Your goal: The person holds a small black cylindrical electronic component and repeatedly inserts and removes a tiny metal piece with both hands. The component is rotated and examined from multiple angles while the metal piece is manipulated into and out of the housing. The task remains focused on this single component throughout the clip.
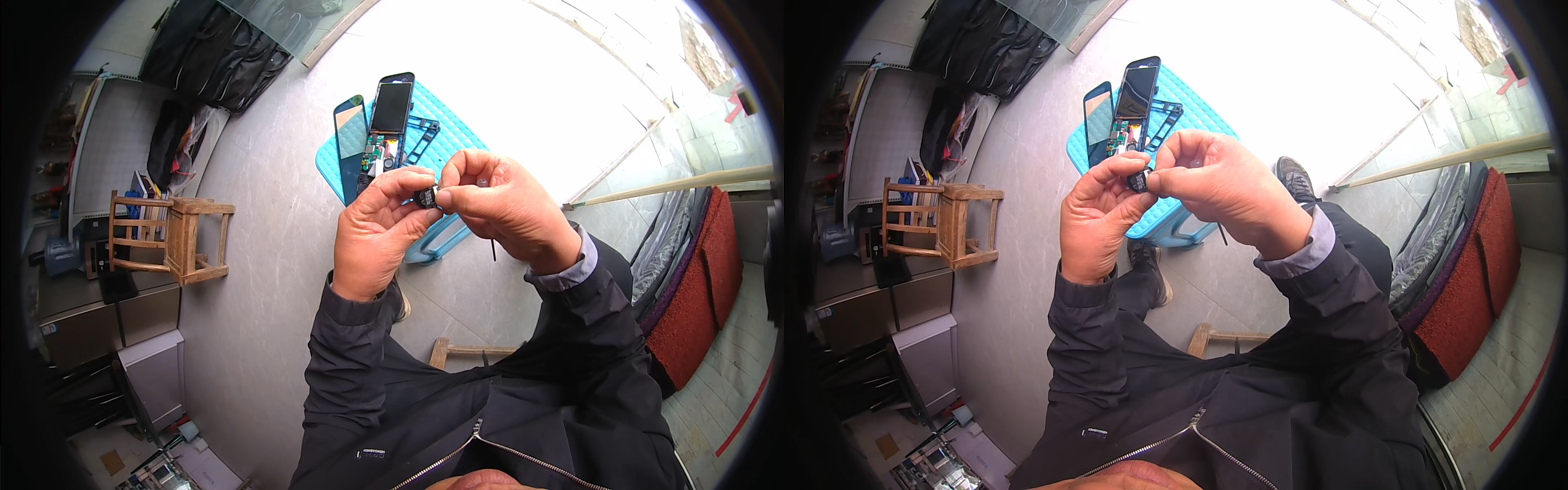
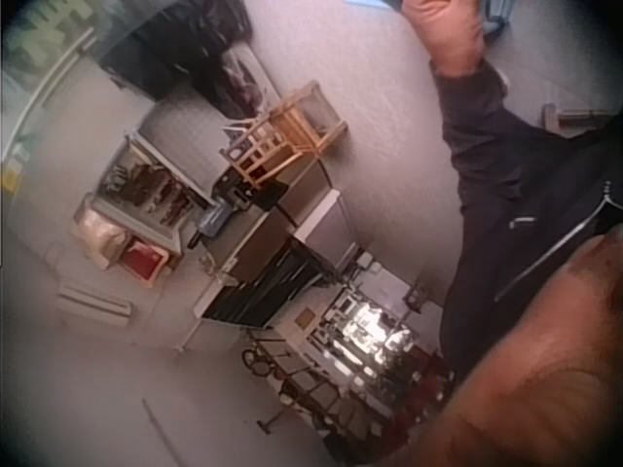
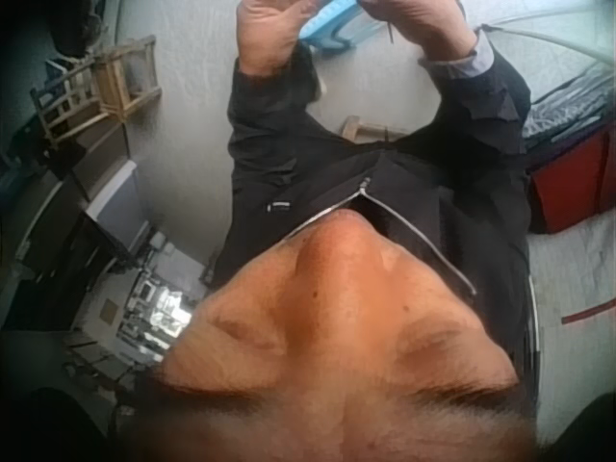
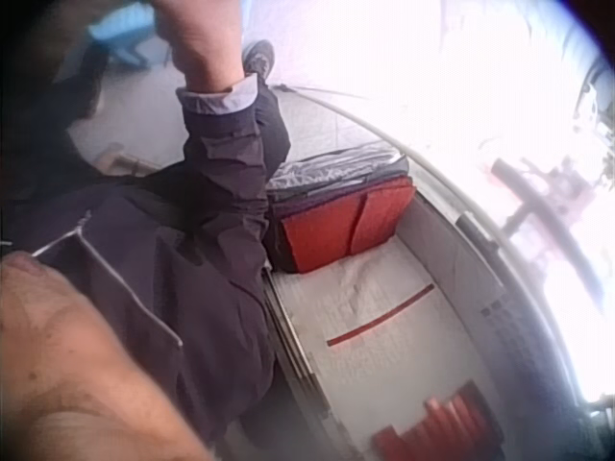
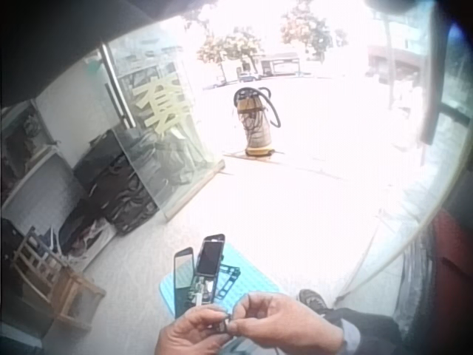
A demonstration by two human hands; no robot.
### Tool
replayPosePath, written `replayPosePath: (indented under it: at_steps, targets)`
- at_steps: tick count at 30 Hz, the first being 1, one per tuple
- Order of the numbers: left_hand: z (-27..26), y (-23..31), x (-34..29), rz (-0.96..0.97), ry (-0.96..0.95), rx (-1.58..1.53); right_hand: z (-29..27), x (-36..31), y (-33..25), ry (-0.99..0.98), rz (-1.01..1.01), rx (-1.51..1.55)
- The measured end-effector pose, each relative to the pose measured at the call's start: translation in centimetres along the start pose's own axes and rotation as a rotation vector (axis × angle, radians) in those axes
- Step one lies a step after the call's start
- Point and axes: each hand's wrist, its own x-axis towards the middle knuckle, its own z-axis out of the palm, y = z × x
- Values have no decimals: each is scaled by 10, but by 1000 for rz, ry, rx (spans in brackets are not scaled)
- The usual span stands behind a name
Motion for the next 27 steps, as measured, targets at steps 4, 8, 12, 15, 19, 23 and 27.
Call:
replayPosePath:
  at_steps: [4, 8, 12, 15, 19, 23, 27]
  targets:
    - [1, 1, 0, -3, 9, -4, 0, 0, 1, 5, -6, 1]
    - [2, 1, 0, 2, 13, 9, 1, 1, 1, 6, -12, 0]
    - [3, 2, 0, -14, 15, 10, 1, 0, -1, -13, -21, 19]
    - [5, 4, -1, -47, 24, 15, 1, 0, -1, -11, 0, 16]
    - [5, 5, -1, -38, 23, 53, 1, 0, 0, -18, -2, 27]
    - [6, 5, -1, -31, 13, 46, 0, 0, 0, -26, 4, 47]
    - [6, 3, 0, -20, 14, 31, 2, 1, 0, -6, 7, 30]
